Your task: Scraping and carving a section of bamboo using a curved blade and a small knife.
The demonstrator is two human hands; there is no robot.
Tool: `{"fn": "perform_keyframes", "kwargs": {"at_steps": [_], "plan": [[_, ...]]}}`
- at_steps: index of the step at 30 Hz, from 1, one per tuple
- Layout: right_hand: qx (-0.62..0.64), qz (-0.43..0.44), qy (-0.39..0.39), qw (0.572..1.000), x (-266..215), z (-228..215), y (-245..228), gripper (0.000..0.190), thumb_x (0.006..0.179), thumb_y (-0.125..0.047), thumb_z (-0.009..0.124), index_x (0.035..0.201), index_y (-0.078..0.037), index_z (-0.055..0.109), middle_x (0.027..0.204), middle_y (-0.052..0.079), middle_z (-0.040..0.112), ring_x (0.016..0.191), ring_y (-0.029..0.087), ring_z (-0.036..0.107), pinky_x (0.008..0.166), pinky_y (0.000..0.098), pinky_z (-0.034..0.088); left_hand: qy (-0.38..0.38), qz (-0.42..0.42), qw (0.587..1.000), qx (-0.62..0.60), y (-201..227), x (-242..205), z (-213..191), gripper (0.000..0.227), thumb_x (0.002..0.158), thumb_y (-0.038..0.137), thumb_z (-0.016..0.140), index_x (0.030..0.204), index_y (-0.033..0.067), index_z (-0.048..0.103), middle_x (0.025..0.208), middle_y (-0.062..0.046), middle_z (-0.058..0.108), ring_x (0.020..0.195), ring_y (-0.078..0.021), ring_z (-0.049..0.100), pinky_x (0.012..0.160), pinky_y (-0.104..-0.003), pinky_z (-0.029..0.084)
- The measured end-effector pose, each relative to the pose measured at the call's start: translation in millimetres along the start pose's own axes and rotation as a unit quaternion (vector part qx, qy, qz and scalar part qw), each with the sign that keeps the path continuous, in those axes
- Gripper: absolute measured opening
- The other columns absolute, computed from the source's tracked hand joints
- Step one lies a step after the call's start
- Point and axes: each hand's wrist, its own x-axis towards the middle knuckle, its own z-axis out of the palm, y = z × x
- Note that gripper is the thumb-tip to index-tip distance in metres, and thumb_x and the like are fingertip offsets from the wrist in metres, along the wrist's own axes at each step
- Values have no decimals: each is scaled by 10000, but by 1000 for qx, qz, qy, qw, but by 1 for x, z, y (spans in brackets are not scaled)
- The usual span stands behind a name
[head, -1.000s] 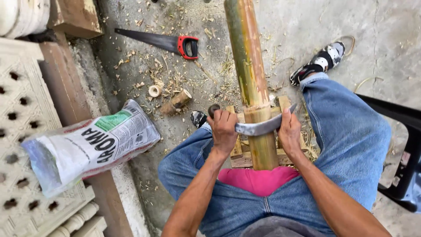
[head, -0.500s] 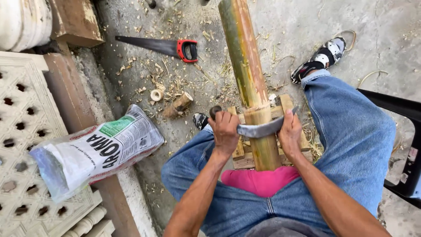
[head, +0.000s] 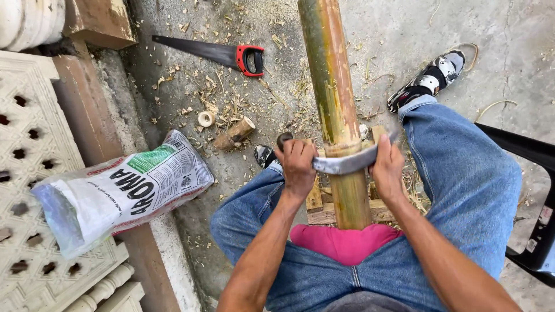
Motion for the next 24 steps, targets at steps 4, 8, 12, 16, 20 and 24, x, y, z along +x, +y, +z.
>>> {"fn": "perform_keyframes", "kwargs": {"at_steps": [4, 8, 12, 16, 20, 24], "plan": [[-34, -99, 61, 993, 30, 10, 18, 515, 1120, -459, 442, 763, -97, 518, 625, -15, 431, 532, 90, 395, 446, 319, 311, -9, 13, 1000, -1, -11, 27, 9, 167, 934, 144, 727, 813, 130, 611, 857, -29, 584, 968, -228, 534, 860, -434, 339], [-3, -122, 36, 992, 64, 26, -47, 501, 1104, -474, 484, 771, -100, 473, 647, -37, 399, 551, 88, 376, 465, 323, 317, 6, -14, 1000, 23, -16, 67, 12, 140, 903, 139, 723, 810, 141, 619, 865, -34, 581, 954, -230, 526, 837, -424, 329], [16, -33, -12, 999, 31, 14, -54, 457, 1063, -476, 436, 776, -122, 478, 612, -35, 445, 490, 102, 416, 416, 327, 333, -3, -21, 1000, 2, -18, 36, 14, 169, 928, 156, 713, 808, 132, 597, 853, -24, 560, 941, -225, 519, 817, -415, 317], [-80, -105, 44, 990, 47, 3, 20, 535, 1094, -475, 469, 758, -59, 480, 636, -25, 434, 562, 94, 428, 449, 321, 373, -24, -25, 999, -22, -13, 36, 5, 148, 905, 156, 692, 796, 148, 592, 852, -19, 557, 956, -232, 532, 814, -423, 308], [-103, -185, 57, 976, 45, 2, 14, 539, 1164, -446, 433, 800, -52, 487, 682, -1, 412, 606, 121, 409, 497, 332, 358, -22, -9, 1000, -16, -13, 42, -2, 142, 887, 166, 684, 783, 156, 588, 852, -29, 550, 968, -240, 540, 837, -439, 313], [-8, -57, -8, 998, 19, 5, -14, 472, 1111, -454, 421, 857, -61, 480, 629, 1, 438, 505, 117, 416, 440, 318, 345, -20, -2, 1000, 4, -10, 27, -6, 149, 912, 163, 674, 786, 140, 597, 852, -34, 557, 967, -238, 541, 863, -446, 330]]}}
